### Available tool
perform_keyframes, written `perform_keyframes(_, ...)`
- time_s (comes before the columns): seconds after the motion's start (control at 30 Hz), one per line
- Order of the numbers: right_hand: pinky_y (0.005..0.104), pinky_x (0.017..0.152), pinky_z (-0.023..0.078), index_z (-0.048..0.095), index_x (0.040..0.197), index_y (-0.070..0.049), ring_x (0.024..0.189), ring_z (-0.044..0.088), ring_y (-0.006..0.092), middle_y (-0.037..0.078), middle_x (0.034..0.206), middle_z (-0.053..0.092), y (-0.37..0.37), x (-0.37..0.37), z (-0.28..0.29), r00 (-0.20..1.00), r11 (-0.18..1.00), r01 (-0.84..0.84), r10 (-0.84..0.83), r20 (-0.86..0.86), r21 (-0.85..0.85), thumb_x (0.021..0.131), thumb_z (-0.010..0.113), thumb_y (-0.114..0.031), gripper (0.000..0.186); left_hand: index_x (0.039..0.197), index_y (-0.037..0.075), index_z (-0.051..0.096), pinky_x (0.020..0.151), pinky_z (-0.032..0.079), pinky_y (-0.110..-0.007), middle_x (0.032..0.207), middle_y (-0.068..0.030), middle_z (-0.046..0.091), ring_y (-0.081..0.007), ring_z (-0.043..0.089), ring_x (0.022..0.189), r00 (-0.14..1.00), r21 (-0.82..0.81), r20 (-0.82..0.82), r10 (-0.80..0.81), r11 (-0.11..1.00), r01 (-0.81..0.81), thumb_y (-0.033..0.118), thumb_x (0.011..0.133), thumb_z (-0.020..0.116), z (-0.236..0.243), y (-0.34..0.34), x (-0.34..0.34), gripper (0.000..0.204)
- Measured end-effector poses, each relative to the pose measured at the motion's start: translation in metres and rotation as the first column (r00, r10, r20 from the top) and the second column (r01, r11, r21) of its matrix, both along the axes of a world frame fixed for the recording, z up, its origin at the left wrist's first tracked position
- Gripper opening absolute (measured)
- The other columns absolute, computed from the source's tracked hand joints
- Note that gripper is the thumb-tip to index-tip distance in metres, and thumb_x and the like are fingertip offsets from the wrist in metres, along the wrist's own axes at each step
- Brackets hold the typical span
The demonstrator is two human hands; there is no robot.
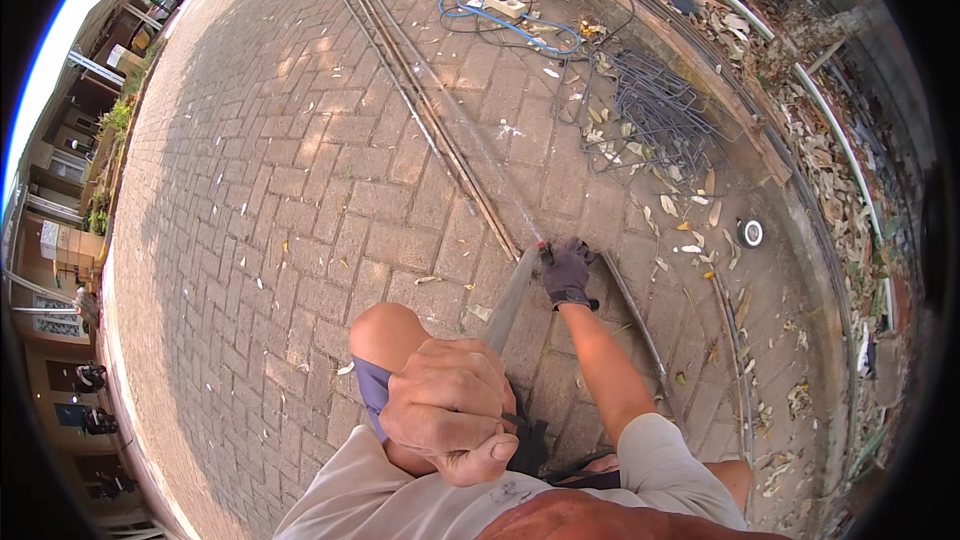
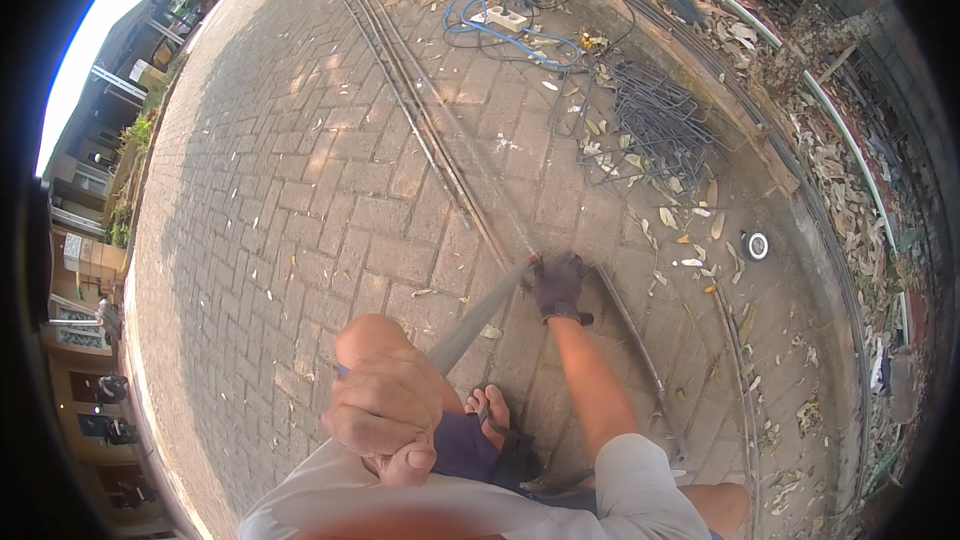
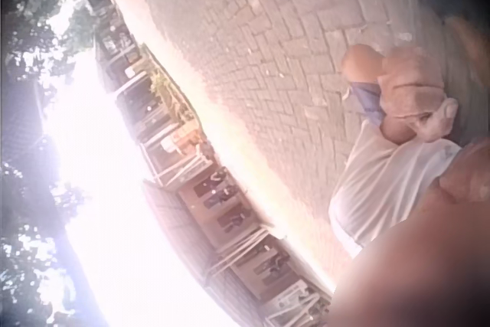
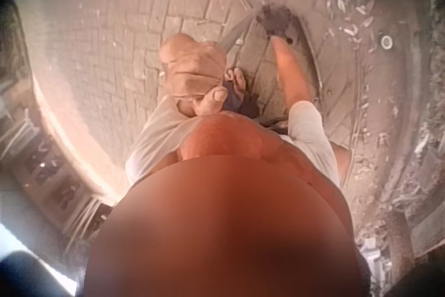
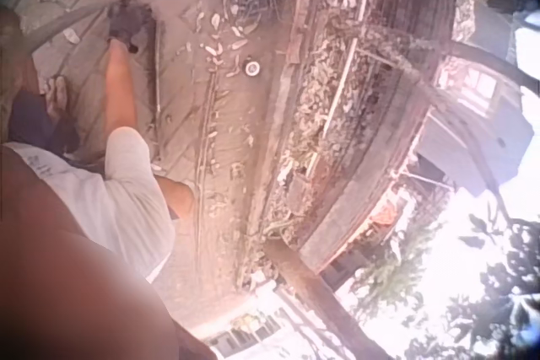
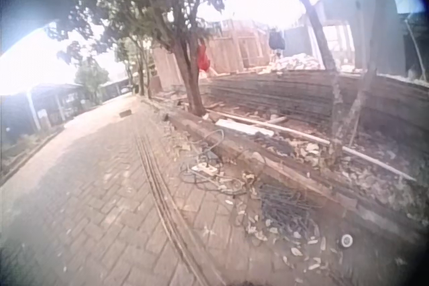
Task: The person uses an angle grinder to cut several metal pipes on a paved outdoor area. After cutting, they inspect the ends of the pipes and handle them with gloved hands.
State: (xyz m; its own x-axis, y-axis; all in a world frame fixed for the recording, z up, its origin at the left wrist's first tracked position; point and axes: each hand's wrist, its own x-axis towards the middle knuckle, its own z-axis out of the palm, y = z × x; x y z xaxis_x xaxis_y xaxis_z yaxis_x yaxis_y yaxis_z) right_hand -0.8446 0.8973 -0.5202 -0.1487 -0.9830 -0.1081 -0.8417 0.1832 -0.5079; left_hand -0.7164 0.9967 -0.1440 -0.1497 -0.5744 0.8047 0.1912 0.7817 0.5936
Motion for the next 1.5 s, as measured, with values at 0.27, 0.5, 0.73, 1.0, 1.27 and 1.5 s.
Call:
perform_keyframes(0.27,0.0546,0.098,0.042,0.074,0.098,-0.005,0.108,0.06,0.0433,0.023,0.109,0.064,-0.009,-0.002,-0.02,0.991,0.999,0.016,-0.012,0.134,-0.028,0.103,0.04,-0.061,0.066,0.077,0.004,0.059,0.044,0.04,-0.03,0.066,-0.0022,0.056,-0.0146,0.054,0.051,0.982,0.063,-0.129,0.14,0.989,-0.133,0.007,0.085,0.074,-0.002,-0.008,0.012,0.017)
perform_keyframes(0.5,0.0512,0.088,0.049,0.069,0.103,-0.004,0.098,0.065,0.0432,0.023,0.101,0.069,-0.01,-0.01,-0.008,0.975,0.997,-0.035,0.05,0.215,-0.076,0.09,0.064,-0.039,0.038,0.078,0.007,0.051,0.049,0.032,-0.029,0.067,-0.0031,0.045,-0.0104,0.038,0.051,0.943,0.133,-0.204,0.264,0.961,-0.24,0.01,0.096,0.059,0.004,-0.019,0.023,0.02)
perform_keyframes(0.73,0.0487,0.093,0.052,0.067,0.119,-0.002,0.105,0.067,0.0425,0.027,0.11,0.07,-0.018,-0.011,-0.015,0.935,0.988,0.086,-0.125,0.333,0.128,0.085,0.075,-0.032,0.046,0.075,0.004,0.059,0.046,0.042,-0.031,0.066,-0.0036,0.055,-0.0155,0.052,0.05,0.994,-0.029,-0.069,0.083,0.996,-0.085,0.006,0.078,0.077,-0.005,-0.005,-0.007,0.019)
perform_keyframes(1.0,0.049,0.099,0.05,0.074,0.102,-0.002,0.112,0.063,0.0435,0.028,0.121,0.066,-0.016,-0.013,0.002,0.923,0.996,0.04,-0.068,0.378,0.081,0.087,0.073,-0.037,0.039,0.073,0.004,0.059,0.044,0.043,-0.03,0.063,-0.0019,0.055,-0.0146,0.05,0.047,0.994,-0.059,-0.025,0.105,0.993,-0.107,0.009,0.075,0.08,-0.009,0.0,-0.024,0.022)
perform_keyframes(1.27,0.0492,0.109,0.044,0.07,0.116,-0.003,0.127,0.056,0.0459,0.03,0.136,0.059,0.02,-0.035,-0.012,0.973,0.999,-0.004,-0.006,0.231,0.043,0.084,0.073,-0.038,0.047,0.081,0.01,0.053,0.048,0.034,-0.028,0.07,0.0015,0.047,-0.0101,0.043,0.051,0.99,-0.082,0.052,0.132,0.988,-0.127,0.02,0.092,0.067,-0.013,0.0,-0.024,0.02)
perform_keyframes(1.5,0.055,0.105,0.042,0.068,0.118,-0.006,0.121,0.057,0.0453,0.025,0.135,0.056,0.104,-0.168,0.043,0.972,0.987,-0.158,0.161,-0.171,0.034,0.086,0.074,-0.04,0.047,0.083,0.01,0.052,0.051,0.035,-0.029,0.072,0.0004,0.046,-0.01,0.041,0.054,0.994,-0.068,0.068,0.091,0.994,-0.086,0.021,0.094,0.064,-0.012,0.005,-0.021,0.019)
